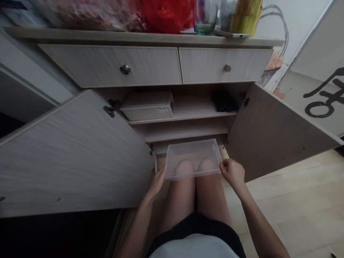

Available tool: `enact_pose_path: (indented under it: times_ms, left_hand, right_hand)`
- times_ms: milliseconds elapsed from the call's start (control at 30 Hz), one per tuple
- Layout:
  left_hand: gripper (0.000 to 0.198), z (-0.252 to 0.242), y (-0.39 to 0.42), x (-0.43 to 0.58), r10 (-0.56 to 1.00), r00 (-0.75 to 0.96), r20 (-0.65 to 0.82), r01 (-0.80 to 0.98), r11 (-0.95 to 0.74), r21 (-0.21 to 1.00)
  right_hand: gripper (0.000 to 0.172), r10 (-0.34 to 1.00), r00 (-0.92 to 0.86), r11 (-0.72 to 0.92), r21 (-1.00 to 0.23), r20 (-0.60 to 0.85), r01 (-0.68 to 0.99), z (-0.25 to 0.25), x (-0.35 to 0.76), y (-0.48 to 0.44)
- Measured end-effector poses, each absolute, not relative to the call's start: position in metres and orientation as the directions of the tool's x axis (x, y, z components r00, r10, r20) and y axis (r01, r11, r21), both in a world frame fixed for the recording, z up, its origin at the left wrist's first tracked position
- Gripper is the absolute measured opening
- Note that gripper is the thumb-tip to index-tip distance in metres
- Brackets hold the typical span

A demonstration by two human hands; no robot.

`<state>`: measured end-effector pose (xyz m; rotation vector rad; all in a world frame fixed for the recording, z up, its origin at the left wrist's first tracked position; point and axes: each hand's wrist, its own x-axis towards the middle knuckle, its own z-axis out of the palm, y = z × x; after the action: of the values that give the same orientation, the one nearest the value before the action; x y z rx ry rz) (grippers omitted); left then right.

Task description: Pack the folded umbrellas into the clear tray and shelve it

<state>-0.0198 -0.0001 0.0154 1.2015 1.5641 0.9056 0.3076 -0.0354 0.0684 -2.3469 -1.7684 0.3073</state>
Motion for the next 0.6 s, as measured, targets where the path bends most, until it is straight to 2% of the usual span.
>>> enact_pose_path:
  times_ms: [67, 133, 267, 400, 500, 600]
  left_hand:
    - [0.068, 0.01, 0.0, -0.02, 0.942, -0.069, -0.329, 0.192, 0.336, 0.922]
    - [0.076, 0.006, 0.0, -0.022, 0.933, -0.055, -0.355, 0.154, 0.36, 0.92]
    - [0.088, 0.005, 0.0, -0.024, 0.944, -0.01, -0.331, 0.166, 0.328, 0.93]
    - [0.095, 0.007, 0.002, -0.022, 0.948, -0.007, -0.319, 0.223, 0.312, 0.924]
    - [0.096, 0.008, 0.005, -0.021, 0.953, -0.033, -0.301, 0.232, 0.3, 0.925]
    - [0.091, 0.006, 0.006, -0.022, 0.963, -0.068, -0.263, 0.255, 0.271, 0.928]
  right_hand:
    - [0.027, 0.971, 0.222, -0.239, -0.281, -0.092, 0.929, 0.074, 0.315, -0.031]
    - [0.028, 0.978, 0.194, -0.209, -0.321, -0.077, 0.924, 0.084, 0.327, -0.017]
    - [0.03, 0.975, 0.162, -0.093, -0.385, 0.15, 0.918, 0.11, 0.348, 0.057]
    - [0.034, 0.933, 0.207, -0.102, -0.337, 0.295, 0.936, 0.128, 0.353, 0.17]
    - [0.04, 0.925, 0.256, -0.167, -0.306, 0.28, 0.937, 0.13, 0.35, 0.241]
    - [0.047, 0.93, 0.323, -0.269, -0.275, 0.176, 0.923, 0.126, 0.348, 0.286]
